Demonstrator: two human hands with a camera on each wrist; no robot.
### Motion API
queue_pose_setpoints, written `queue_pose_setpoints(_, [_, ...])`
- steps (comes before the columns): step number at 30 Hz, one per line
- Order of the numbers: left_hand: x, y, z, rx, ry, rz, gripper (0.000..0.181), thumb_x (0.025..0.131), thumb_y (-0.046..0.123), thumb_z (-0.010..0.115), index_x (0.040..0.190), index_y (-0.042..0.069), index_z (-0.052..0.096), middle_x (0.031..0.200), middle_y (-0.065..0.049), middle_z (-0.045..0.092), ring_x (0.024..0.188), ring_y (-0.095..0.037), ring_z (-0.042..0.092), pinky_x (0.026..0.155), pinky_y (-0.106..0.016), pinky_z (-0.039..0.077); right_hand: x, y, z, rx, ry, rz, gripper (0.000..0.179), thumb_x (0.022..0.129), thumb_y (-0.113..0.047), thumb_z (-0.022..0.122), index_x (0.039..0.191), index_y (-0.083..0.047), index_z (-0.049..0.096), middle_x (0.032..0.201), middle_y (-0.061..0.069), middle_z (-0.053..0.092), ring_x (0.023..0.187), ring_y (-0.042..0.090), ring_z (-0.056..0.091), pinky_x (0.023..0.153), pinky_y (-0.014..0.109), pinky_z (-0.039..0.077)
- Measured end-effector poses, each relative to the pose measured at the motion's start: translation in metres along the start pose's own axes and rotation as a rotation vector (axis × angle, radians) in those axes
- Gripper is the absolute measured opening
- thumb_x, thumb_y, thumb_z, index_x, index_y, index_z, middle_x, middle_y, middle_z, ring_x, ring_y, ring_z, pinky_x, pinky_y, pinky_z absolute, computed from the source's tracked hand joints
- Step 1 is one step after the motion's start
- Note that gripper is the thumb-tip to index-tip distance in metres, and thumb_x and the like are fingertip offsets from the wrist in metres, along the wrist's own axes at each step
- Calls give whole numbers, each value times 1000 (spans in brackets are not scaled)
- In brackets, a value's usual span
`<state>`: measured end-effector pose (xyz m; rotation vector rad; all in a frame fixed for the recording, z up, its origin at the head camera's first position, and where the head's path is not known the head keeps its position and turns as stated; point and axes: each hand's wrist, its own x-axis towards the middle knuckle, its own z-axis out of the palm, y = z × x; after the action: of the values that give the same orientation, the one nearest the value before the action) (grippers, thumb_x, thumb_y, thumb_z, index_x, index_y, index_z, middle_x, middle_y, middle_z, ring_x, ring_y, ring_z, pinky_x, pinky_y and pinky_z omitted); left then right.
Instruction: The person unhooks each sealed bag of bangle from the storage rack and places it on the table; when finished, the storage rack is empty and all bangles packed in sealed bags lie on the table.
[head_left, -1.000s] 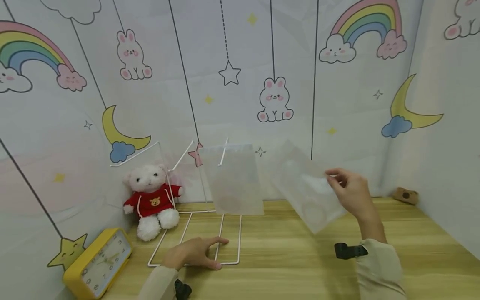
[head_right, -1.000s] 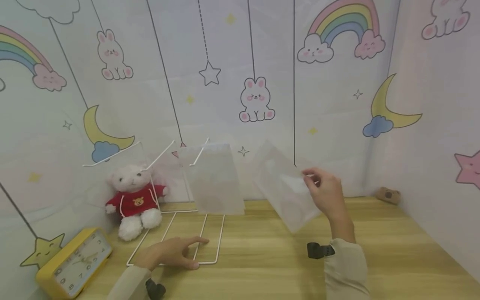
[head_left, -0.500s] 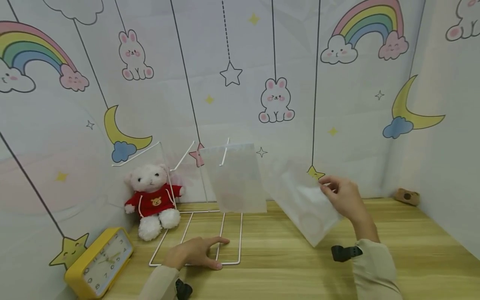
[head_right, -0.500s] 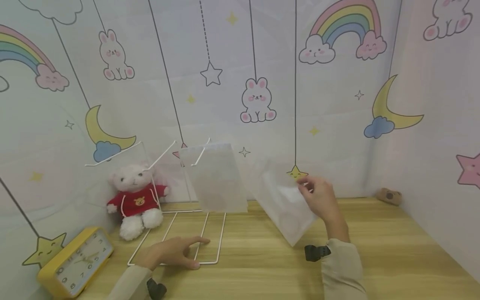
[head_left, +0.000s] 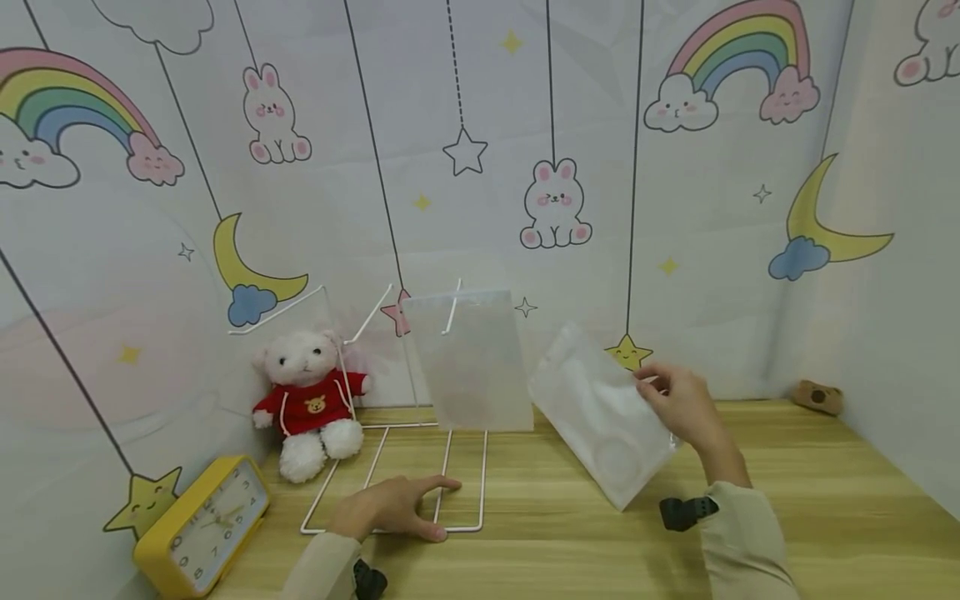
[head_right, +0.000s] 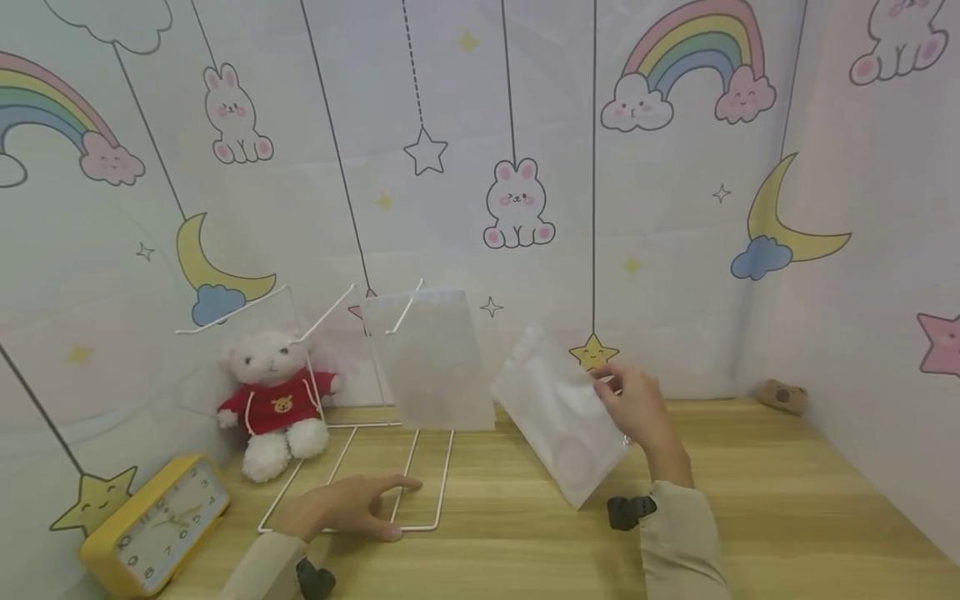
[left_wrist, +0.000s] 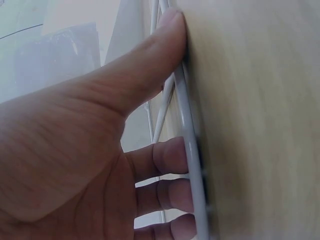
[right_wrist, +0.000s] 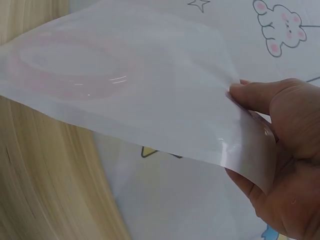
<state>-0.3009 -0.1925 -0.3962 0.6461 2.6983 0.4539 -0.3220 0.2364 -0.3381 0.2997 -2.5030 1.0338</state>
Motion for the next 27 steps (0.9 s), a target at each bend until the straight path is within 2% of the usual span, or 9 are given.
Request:
queue_pose_setpoints(7, [0, -1, 0, 5, 2, 9, 68, 82, 42, 82, 142, 32, 52, 113, -14, 65, 93, -20, 56, 89, -52, 46, 0, 0, 7, 12, -36, 28, 19, 98, -6, 61, 112, 4, 68, 94, 18, 71, 81, 26, 64, 66, 35, 50])
queue_pose_setpoints(15, [1, -2, 1, 15, 0, 9, 69, 82, 44, 81, 143, 33, 51, 114, -14, 65, 94, -20, 57, 90, -52, 46, 0, -2, 18, 0, -62, 80, 20, 96, -6, 61, 112, 5, 68, 88, 16, 69, 74, 23, 62, 62, 34, 50])
queue_pose_setpoints(21, [2, -6, 2, 39, 10, 41, 68, 83, 48, 79, 143, 33, 50, 103, -8, 65, 88, -18, 55, 86, -49, 47, 3, -1, 29, -11, -91, 58, 24, 95, -3, 61, 118, 0, 68, 83, 13, 68, 69, 21, 61, 59, 35, 50])
queue_pose_setpoints(27, [2, -7, 2, 53, 8, 55, 68, 83, 50, 78, 143, 33, 50, 109, -10, 66, 91, -19, 57, 86, -48, 47, 2, -4, 33, -13, -164, 26, 16, 95, -3, 61, 105, -2, 73, 92, 14, 69, 76, 22, 60, 63, 35, 51])
